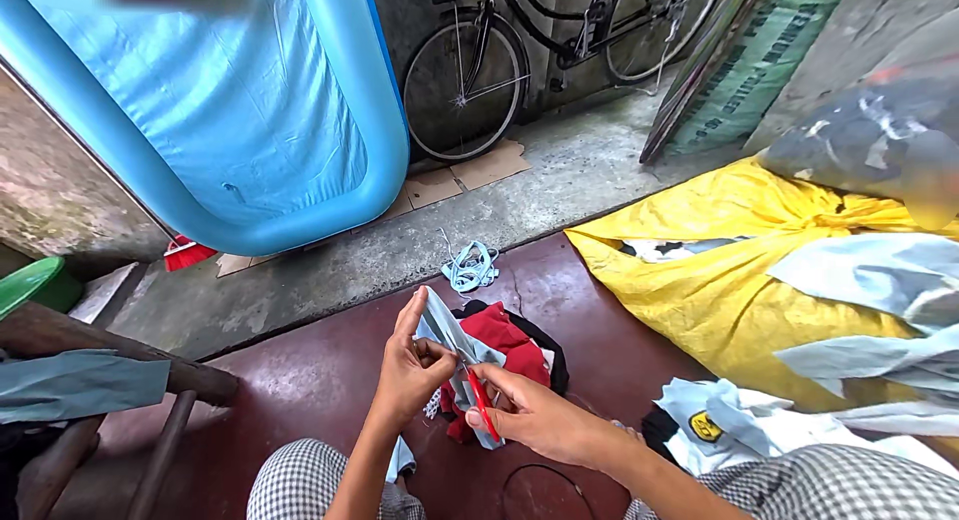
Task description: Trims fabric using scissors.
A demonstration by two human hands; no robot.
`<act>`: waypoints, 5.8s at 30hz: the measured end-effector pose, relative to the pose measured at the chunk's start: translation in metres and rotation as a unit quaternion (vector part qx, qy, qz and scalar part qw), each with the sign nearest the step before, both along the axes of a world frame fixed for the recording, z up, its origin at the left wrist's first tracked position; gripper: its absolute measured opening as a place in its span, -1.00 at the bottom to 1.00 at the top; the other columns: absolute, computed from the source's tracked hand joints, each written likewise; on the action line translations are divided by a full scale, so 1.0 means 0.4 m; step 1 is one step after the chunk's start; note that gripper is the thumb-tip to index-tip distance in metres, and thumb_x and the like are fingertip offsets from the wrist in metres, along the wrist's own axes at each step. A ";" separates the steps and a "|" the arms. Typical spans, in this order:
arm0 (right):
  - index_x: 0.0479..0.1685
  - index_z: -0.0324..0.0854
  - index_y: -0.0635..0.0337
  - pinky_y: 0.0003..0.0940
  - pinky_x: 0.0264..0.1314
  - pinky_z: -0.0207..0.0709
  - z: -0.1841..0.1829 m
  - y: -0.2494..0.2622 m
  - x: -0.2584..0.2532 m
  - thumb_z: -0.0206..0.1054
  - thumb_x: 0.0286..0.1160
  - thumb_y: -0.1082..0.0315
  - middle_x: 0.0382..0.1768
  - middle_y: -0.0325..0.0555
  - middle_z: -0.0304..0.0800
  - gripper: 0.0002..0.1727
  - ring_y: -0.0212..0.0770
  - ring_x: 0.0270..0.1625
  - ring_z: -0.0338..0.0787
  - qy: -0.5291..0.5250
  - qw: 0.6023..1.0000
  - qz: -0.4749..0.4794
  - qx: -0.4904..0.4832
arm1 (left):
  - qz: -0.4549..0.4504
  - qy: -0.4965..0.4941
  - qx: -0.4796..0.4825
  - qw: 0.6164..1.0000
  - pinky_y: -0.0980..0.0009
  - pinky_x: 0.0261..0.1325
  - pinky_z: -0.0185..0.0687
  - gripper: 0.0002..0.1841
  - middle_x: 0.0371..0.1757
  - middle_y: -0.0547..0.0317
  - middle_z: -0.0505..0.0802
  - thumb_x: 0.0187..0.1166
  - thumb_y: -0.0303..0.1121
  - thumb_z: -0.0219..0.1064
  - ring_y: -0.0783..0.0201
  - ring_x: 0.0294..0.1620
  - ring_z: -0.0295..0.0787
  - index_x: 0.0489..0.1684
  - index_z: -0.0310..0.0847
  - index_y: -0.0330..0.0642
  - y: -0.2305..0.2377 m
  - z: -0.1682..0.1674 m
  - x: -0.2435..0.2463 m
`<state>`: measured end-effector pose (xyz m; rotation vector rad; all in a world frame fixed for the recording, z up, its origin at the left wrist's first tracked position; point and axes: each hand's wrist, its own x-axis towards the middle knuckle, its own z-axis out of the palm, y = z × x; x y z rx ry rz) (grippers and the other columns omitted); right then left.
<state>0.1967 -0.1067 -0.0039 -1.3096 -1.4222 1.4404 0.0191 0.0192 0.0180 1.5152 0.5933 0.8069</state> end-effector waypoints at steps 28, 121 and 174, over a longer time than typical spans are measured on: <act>0.40 0.39 0.08 -0.41 -0.10 0.69 0.023 0.017 0.025 0.50 0.46 -0.06 -0.23 -0.24 0.76 -0.35 -0.36 -0.23 0.78 0.095 0.994 -0.015 0.052 | -0.076 -0.002 0.034 0.997 0.30 -0.22 0.88 0.13 0.75 0.13 0.35 0.23 -0.66 0.58 0.25 -0.40 0.80 0.89 0.05 0.36 -0.017 0.018 -0.019; 0.39 0.42 0.05 -0.39 0.04 0.68 0.025 0.014 0.024 0.52 0.47 0.07 -0.15 -0.18 0.77 -0.42 -0.32 -0.14 0.78 0.177 0.984 -0.016 -0.013 | -0.036 -0.059 -0.021 0.997 0.30 -0.21 0.83 0.08 0.15 -0.11 0.81 0.30 -0.66 0.52 0.21 -0.44 0.78 0.91 0.02 0.25 -0.029 0.000 0.002; 0.33 0.48 0.02 -0.38 -0.12 0.71 0.030 0.019 0.028 0.50 0.42 -0.06 -0.14 -0.20 0.77 -0.42 -0.33 -0.19 0.79 0.022 0.992 -0.123 0.033 | -0.127 -0.089 -0.077 0.985 0.35 -0.10 0.76 0.02 0.71 0.04 0.44 0.28 -0.54 0.57 0.34 -0.25 0.75 0.88 0.12 0.18 -0.038 -0.044 0.017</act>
